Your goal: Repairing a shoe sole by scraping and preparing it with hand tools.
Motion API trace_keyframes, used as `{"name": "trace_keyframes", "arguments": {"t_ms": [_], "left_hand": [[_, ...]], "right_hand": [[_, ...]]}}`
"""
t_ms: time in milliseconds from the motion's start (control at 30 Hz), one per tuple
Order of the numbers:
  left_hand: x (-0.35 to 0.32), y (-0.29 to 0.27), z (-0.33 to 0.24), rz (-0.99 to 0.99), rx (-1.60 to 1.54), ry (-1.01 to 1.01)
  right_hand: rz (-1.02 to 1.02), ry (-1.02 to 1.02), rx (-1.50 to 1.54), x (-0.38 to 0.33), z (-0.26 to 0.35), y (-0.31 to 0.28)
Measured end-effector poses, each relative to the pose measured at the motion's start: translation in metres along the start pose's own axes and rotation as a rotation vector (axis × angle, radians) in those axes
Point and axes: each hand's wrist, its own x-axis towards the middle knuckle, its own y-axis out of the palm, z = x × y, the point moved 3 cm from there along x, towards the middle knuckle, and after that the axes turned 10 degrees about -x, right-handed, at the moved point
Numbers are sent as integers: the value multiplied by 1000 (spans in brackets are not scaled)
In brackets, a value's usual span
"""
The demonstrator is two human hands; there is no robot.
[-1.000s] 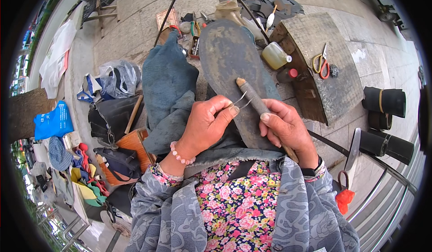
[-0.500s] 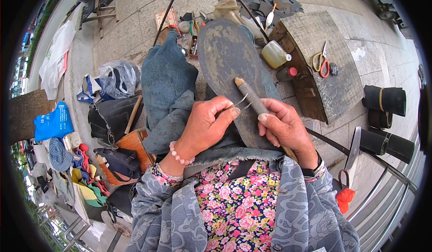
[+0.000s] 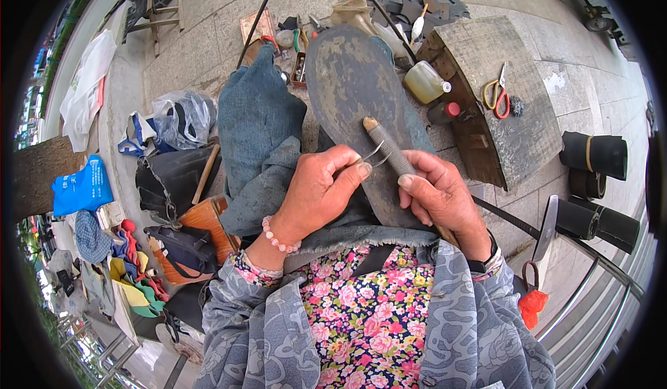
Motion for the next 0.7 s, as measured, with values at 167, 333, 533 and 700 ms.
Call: {"name": "trace_keyframes", "arguments": {"t_ms": [167,333,533,700], "left_hand": [[1,3,0,-41,11,16],[2,6,2,-82,34,57],[0,12,5,-147,-23,136],[-2,14,12,-177,-136,92]], "right_hand": [[-14,-2,-25,0,1,1],[-19,-9,-53,1,3,1],[-47,-13,-43,1,1,1],[-20,-21,-50,1,4,2]]}}
